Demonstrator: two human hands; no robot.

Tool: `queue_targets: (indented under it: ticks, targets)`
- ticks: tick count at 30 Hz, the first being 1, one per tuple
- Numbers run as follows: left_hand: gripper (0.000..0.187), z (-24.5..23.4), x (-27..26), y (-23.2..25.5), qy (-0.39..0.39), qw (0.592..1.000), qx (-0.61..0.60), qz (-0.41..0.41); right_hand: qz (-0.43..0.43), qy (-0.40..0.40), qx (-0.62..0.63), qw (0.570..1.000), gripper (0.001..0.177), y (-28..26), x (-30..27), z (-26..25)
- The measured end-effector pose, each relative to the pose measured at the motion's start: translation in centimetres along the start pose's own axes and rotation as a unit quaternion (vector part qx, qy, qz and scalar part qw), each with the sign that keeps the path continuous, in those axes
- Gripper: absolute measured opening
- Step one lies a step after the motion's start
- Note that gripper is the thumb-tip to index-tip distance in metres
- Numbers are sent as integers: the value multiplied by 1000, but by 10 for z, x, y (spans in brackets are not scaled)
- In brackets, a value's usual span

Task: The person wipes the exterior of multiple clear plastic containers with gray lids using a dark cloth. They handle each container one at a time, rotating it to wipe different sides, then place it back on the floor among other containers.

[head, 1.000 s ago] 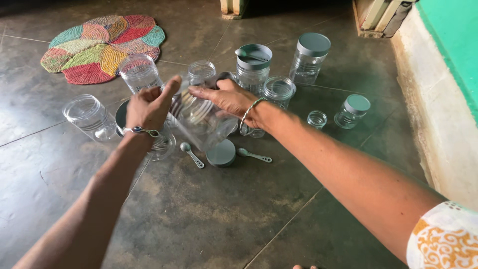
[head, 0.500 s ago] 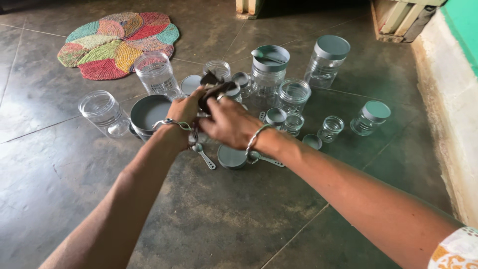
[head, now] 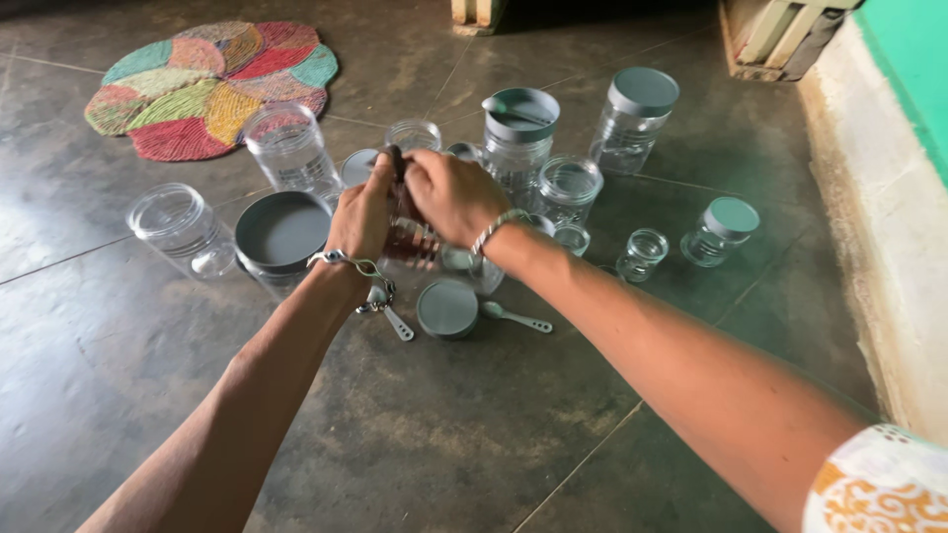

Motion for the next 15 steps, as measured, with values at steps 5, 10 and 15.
queue_targets:
  ticks: [5, 10, 15]
  targets:
    - [71, -4, 17, -14, 78, 991, -21, -107, -17, 32, -17, 999, 30, -7, -25, 8]
    - [76, -1, 14, -11, 49, 966, -189, -171, -300, 101, -115, 942, 55, -45, -97, 13]
    - [83, 6, 1, -5, 1, 986, -133, -100, -163, 95, 62, 980, 36, -33, -68, 4]
Point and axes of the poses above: each hand's wrist, its own x-axis towards the middle knuckle, its own z-axis out of the palm, y = z × x, the point moved 5 cm from there along x, towards the middle knuckle, and after that the axes turned 2 degrees about z, right-handed, at the moved point
